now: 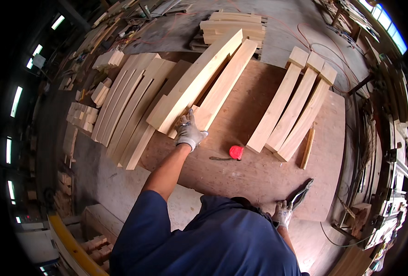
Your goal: The person assembles wooden frames by joining planks with smaller blocks. They use pliers to remove nails from the blocks, then use a hammer to drive nails into the wood to secure the pieces together. The person repeats this process for multiple frames, placing completed units aside.
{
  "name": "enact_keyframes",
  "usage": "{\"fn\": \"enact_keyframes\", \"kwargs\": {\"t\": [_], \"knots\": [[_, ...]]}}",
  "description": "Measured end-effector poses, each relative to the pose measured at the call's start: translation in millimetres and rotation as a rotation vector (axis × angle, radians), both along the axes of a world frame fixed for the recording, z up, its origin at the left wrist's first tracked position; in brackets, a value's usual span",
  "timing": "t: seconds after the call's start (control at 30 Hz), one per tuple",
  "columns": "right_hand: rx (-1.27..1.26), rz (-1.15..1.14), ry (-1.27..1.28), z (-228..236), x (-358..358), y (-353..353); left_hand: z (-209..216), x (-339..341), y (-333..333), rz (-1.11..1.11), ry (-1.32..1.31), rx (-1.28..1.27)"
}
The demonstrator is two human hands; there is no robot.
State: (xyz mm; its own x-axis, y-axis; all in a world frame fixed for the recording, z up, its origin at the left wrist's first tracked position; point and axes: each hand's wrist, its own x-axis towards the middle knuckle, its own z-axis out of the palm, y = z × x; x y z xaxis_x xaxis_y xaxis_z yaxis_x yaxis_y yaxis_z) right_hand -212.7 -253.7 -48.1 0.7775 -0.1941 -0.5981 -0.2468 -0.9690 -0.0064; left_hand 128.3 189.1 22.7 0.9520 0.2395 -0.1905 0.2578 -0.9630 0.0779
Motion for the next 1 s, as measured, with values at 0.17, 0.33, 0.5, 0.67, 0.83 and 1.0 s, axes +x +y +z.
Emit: {"fn": "enact_keyframes", "kwargs": {"t": [0.17, 0.33, 0.5, 0.67, 0.83, 1.0], "knots": [[0.000, -0.003, -0.009, 6.6, 2.3, 2.8, 0.6, 1.1, -4.1, 0.013, 0.029, -0.061], [0.004, 0.008, -0.048, 8.2, -2.2, 1.8, 1.1, -37.8, -13.7, -0.002, -0.018, -0.154], [0.005, -0.002, -0.015, 15.1, 2.4, 5.5, -2.0, -99.8, -8.3, -0.037, -0.089, -0.197], [-0.017, 0.029, 0.000, 12.2, 0.9, 4.8, 18.6, -181.9, -27.6, 0.023, 0.021, -0.339], [-0.048, 0.053, 0.027, 5.5, -1.0, 3.4, 4.0, -176.9, -31.6, -0.056, -0.151, -0.340], [-0.028, 0.054, 0.000, 0.3, -4.4, -1.5, -11.8, -103.1, -43.5, -0.094, -0.081, -0.284]]}}
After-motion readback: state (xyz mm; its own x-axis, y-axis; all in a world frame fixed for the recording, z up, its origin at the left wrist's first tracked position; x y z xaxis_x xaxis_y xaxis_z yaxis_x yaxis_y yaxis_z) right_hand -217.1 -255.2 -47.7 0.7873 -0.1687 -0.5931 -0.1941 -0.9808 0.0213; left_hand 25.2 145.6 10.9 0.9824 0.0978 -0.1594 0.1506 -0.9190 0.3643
